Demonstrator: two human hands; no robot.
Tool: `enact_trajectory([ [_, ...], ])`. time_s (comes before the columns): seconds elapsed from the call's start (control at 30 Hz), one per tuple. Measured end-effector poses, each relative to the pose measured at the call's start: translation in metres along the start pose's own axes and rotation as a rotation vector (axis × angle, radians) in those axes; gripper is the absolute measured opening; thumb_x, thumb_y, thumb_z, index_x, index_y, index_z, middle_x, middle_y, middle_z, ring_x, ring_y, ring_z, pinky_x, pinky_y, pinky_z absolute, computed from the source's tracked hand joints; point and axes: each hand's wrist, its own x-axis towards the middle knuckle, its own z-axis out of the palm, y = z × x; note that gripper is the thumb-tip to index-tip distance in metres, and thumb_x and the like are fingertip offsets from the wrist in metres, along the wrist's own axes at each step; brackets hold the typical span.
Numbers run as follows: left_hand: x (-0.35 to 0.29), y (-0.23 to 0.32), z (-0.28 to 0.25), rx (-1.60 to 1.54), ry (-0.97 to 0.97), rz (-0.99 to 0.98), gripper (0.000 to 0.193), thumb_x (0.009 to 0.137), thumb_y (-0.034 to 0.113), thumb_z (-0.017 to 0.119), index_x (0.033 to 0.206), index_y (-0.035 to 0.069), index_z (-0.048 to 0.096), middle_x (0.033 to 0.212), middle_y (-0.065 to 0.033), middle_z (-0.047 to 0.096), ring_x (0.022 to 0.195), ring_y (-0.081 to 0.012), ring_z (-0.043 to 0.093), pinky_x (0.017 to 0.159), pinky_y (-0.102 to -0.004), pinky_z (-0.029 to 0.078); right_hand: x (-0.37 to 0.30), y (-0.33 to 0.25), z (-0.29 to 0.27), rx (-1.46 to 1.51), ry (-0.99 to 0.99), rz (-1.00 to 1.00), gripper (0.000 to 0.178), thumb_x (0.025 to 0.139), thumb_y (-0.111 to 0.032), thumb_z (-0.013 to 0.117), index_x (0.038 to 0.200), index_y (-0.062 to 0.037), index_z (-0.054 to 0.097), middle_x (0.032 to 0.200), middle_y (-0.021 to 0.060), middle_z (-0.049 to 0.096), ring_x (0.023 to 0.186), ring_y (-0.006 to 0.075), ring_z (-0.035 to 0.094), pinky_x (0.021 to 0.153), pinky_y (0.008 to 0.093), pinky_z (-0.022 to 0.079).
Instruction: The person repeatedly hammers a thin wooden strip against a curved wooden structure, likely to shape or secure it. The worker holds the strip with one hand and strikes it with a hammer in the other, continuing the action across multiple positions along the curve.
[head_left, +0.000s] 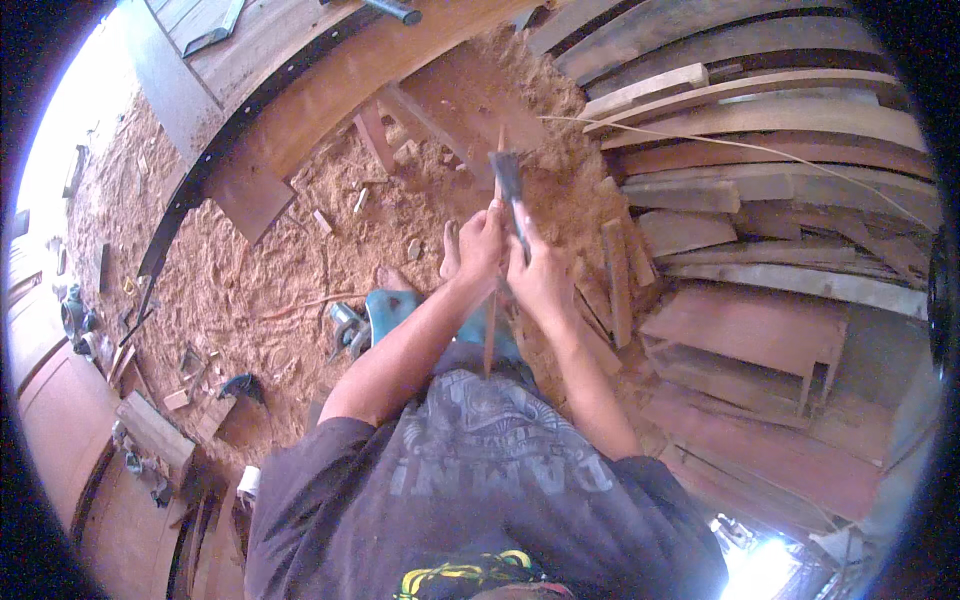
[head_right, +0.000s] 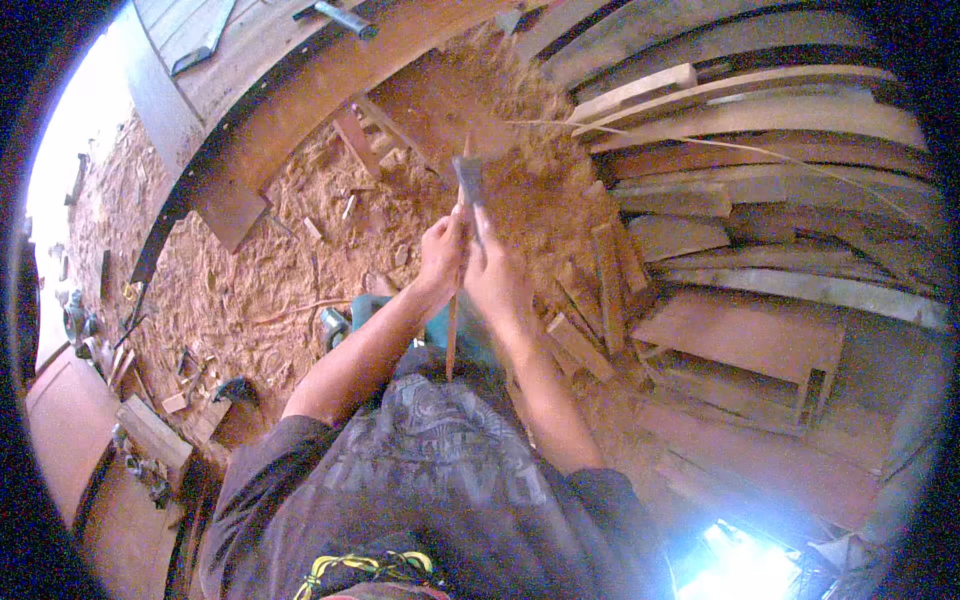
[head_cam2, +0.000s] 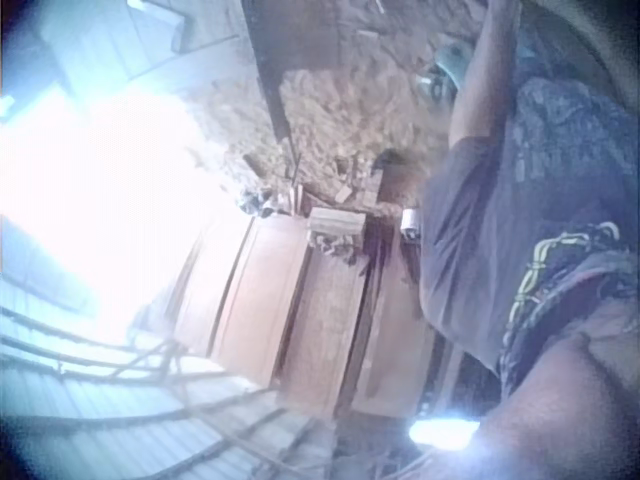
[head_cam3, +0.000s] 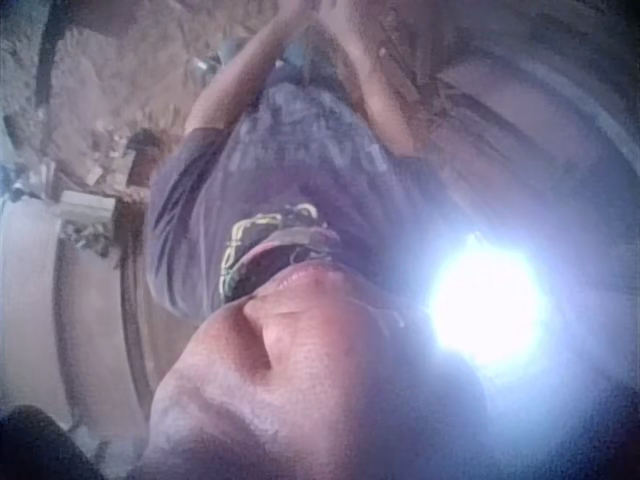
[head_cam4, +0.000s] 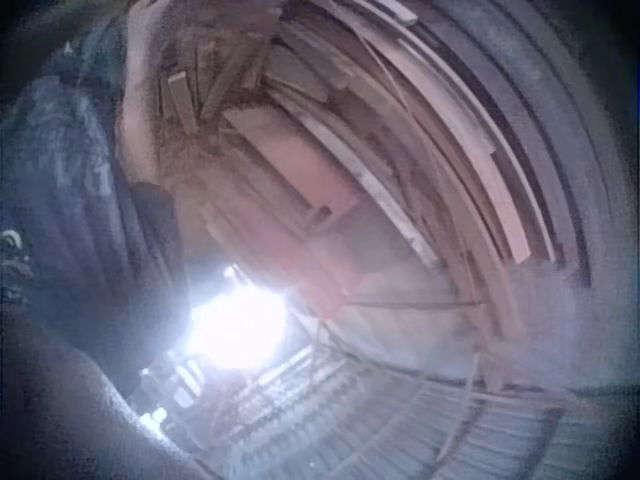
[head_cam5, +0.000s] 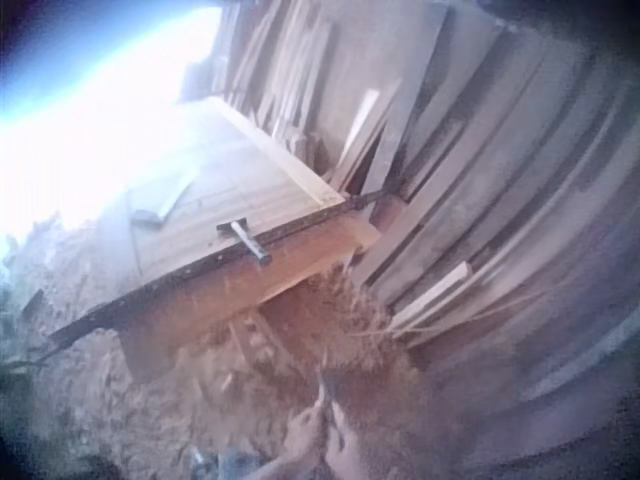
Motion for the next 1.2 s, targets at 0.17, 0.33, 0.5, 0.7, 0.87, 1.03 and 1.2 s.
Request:
enact_trajectory([
  [0.17, -0.027, 0.029, 0.013, 0.044, 0.009, -0.101, 0.038, 0.105, 0.04, 0.06, 0.083, 0.009, 0.061, 0.069, 0.001, 0.057, 0.057, -0.0091, 0.053, 0.05, -0.0274, 0.042, 0.066, 0.007, 0.002, 0.019, 0.099, -0.003, 0.048, 0.098, -0.028, 0.059, 0.145, -0.0166, 0.057, 0.092, 0.0318, 0.068, 0.091, 0.0494, 0.068, 0.079, 0.0554, 0.055],
  [0.33, -0.002, 0.005, 0.003, -0.011, 0.012, -0.079, 0.045, 0.108, 0.051, 0.044, 0.089, 0.013, 0.061, 0.068, 0.0007, 0.055, 0.047, -0.013, 0.048, 0.04, -0.0312, 0.04, 0.003, 0.005, 0.005, -0.006, 0.051, -0.029, 0.05, 0.098, -0.03, 0.06, 0.147, -0.019, 0.056, 0.094, 0.0315, 0.068, 0.093, 0.0479, 0.069, 0.08, 0.0524, 0.056],
  [0.5, -0.017, 0.02, 0.002, -0.077, -0.107, -0.208, 0.038, 0.109, 0.044, 0.046, 0.092, 0.013, 0.061, 0.064, 0.0038, 0.05, 0.047, -0.0103, 0.045, 0.042, -0.03, 0.039, 0.058, -0.005, -0.002, -0.006, 0.054, 0.042, 0.052, 0.098, -0.027, 0.061, 0.148, -0.0164, 0.053, 0.098, 0.0323, 0.069, 0.096, 0.0487, 0.069, 0.083, 0.0524, 0.056],
  [0.7, -0.012, 0.008, 0.003, 0.039, 0.036, 0.077, 0.042, 0.107, 0.043, 0.055, 0.086, 0.006, 0.062, 0.068, 0.0021, 0.055, 0.055, -0.0077, 0.048, 0.048, -0.028, 0.039, 0.03, -0.002, 0.015, 0.02, 0.088, 0.004, 0.051, 0.098, -0.024, 0.06, 0.147, -0.0141, 0.054, 0.104, 0.0328, 0.068, 0.096, 0.0492, 0.069, 0.085, 0.0524, 0.056],
  [0.87, -0.02, 0.031, -0.002, 0.086, -0.032, -0.02, 0.04, 0.105, 0.045, 0.054, 0.092, 0.008, 0.06, 0.065, 0.0036, 0.048, 0.053, -0.0073, 0.045, 0.041, -0.0276, 0.034, 0.085, 0.056, 0.018, 0.214, 0.109, -0.086, 0.052, 0.096, -0.025, 0.068, 0.145, -0.0108, 0.057, 0.099, 0.0191, 0.075, 0.088, 0.033, 0.073, 0.08, 0.0429, 0.057],
  [1.03, -0.035, 0.116, -0.011, -0.028, -0.128, 0.119, 0.046, 0.106, 0.05, 0.047, 0.089, 0.008, 0.058, 0.063, 0.0033, 0.044, 0.048, -0.0093, 0.038, 0.045, -0.0267, 0.033, 0.052, 0.054, 0.005, 0.286, 0.157, 0.06, 0.054, 0.088, -0.04, 0.078, 0.125, -0.0027, 0.066, 0.085, 0.0065, 0.068, 0.08, 0.0176, 0.065, 0.069, 0.0349, 0.051],
  [1.2, -0.036, 0.184, -0.038, -0.15, -0.336, 0.11, 0.046, 0.107, 0.049, 0.043, 0.09, 0.011, 0.06, 0.059, 0.0019, 0.045, 0.044, -0.0107, 0.037, 0.039, -0.0263, 0.028, 0.096, 0.032, -0.007, 0.156, 0.043, -0.003, 0.045, 0.084, -0.038, 0.08, 0.112, -0.0039, 0.069, 0.085, 0.0107, 0.07, 0.08, 0.0232, 0.067, 0.074, 0.0383, 0.052],
])
